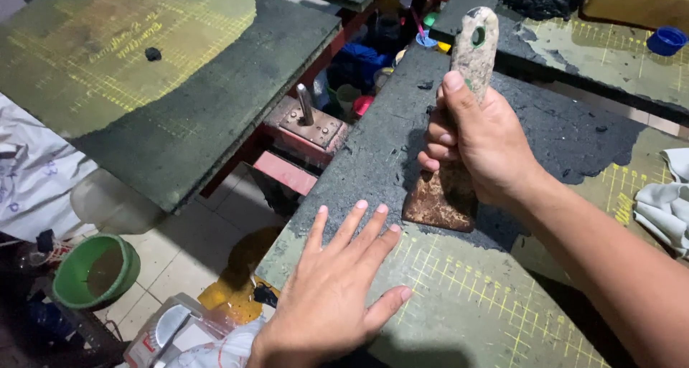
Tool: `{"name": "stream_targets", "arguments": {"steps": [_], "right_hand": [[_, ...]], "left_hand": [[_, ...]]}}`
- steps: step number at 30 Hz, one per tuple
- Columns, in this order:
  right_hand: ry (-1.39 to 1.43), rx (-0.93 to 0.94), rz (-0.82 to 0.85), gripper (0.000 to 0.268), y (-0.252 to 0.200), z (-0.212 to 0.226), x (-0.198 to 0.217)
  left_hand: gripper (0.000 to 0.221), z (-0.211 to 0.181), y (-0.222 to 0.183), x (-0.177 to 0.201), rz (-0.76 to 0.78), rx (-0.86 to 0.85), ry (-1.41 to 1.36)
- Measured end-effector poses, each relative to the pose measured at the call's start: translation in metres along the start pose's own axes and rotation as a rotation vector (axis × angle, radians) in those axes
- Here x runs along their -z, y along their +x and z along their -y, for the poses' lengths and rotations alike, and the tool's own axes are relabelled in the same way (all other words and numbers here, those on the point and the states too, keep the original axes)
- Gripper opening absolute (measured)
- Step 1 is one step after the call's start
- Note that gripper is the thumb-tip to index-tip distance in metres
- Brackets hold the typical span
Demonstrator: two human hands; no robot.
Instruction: Scraping dried ink or adhesive residue off screen printing platens using a metal scraper.
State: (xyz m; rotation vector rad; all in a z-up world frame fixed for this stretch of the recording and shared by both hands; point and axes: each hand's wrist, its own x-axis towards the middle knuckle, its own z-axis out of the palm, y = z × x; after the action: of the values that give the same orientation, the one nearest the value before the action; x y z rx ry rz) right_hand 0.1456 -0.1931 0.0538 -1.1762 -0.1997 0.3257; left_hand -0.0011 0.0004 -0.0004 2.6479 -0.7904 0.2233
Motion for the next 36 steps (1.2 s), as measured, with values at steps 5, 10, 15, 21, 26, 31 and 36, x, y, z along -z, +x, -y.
{"name": "stream_targets", "arguments": {"steps": [5,10,15,21,26,31,36], "right_hand": [[0.012,0.017,0.027,0.037,-0.002,-0.001,-0.002],[0.070,-0.022,0.019,0.036,-0.001,-0.006,0.000],[0.065,-0.077,-0.032,0.037,-0.007,0.015,-0.001],[-0.084,0.165,-0.159,0.040,-0.020,0.060,-0.001],[-0.056,0.061,-0.098,0.030,-0.012,0.043,0.004],[-0.045,0.011,-0.065,0.032,0.001,0.021,0.003],[0.006,-0.025,-0.039,0.033,0.000,0.009,0.000]], "left_hand": [[0.065,0.000,0.000,-0.001,-0.032,-0.005,0.005],[0.066,0.001,0.001,0.000,0.006,0.006,-0.009],[0.072,-0.001,0.001,0.006,-0.041,0.005,-0.091],[0.065,0.000,0.005,0.006,-0.011,0.049,-0.129],[0.056,-0.003,0.011,0.005,0.013,0.065,-0.051],[0.049,0.004,0.014,0.018,0.022,0.021,0.006],[0.048,0.013,0.008,0.020,0.020,0.000,-0.091]]}}
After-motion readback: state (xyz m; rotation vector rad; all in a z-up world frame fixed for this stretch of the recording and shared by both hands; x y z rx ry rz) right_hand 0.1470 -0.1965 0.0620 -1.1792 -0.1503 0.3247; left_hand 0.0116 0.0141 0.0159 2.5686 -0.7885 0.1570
